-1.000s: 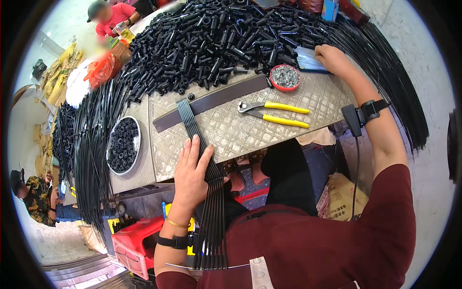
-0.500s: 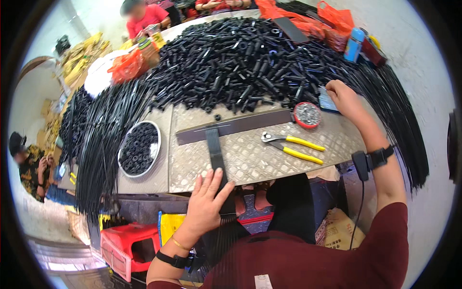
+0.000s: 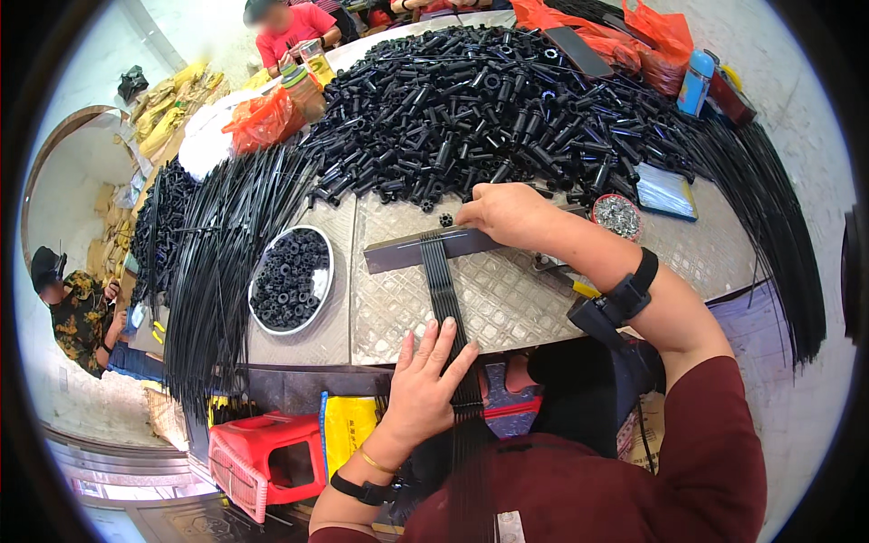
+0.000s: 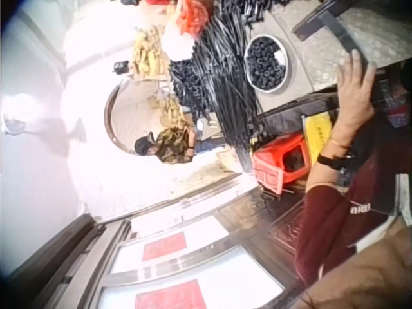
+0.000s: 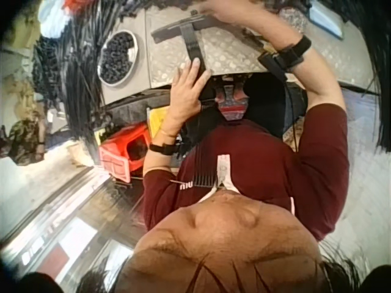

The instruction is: The person assembles components by inserting black rods into a plastic base and securing them with metal rings using yellow-handled pliers. They then align the rods on a metal guide and repeat the process to build a larger bundle.

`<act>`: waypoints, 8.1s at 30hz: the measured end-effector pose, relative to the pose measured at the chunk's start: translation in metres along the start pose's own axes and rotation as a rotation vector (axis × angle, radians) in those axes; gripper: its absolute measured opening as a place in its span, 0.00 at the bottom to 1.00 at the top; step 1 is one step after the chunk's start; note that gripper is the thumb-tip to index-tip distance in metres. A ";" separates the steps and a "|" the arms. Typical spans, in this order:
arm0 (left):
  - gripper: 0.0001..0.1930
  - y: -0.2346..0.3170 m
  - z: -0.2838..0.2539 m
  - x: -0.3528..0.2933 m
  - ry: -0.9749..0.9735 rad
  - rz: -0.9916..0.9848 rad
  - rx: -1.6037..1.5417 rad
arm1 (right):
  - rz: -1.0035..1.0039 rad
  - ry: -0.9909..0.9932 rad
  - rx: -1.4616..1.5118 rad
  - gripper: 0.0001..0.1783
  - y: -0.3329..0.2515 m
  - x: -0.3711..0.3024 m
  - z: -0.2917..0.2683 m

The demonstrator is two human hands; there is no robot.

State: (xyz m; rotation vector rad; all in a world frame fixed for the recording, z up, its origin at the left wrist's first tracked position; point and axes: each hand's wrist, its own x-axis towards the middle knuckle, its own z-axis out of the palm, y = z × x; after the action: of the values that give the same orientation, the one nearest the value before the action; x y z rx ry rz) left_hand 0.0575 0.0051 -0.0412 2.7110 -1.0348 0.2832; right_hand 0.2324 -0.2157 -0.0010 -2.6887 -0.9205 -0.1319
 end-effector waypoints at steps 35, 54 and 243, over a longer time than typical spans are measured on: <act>0.36 -0.008 0.003 0.008 0.016 -0.003 -0.009 | 0.036 -0.039 0.075 0.11 -0.004 0.024 0.013; 0.34 -0.008 0.001 0.008 0.010 -0.009 -0.008 | 0.013 -0.048 0.228 0.11 0.001 0.042 0.022; 0.13 -0.115 -0.005 0.226 0.048 -0.367 0.039 | 0.367 -0.208 1.952 0.12 -0.076 -0.211 0.106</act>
State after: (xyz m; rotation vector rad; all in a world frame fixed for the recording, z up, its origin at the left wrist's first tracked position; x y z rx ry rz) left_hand 0.3000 -0.0529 0.0059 2.8431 -0.5074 0.3013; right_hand 0.0186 -0.2496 -0.1215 -0.9303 -0.1690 0.7277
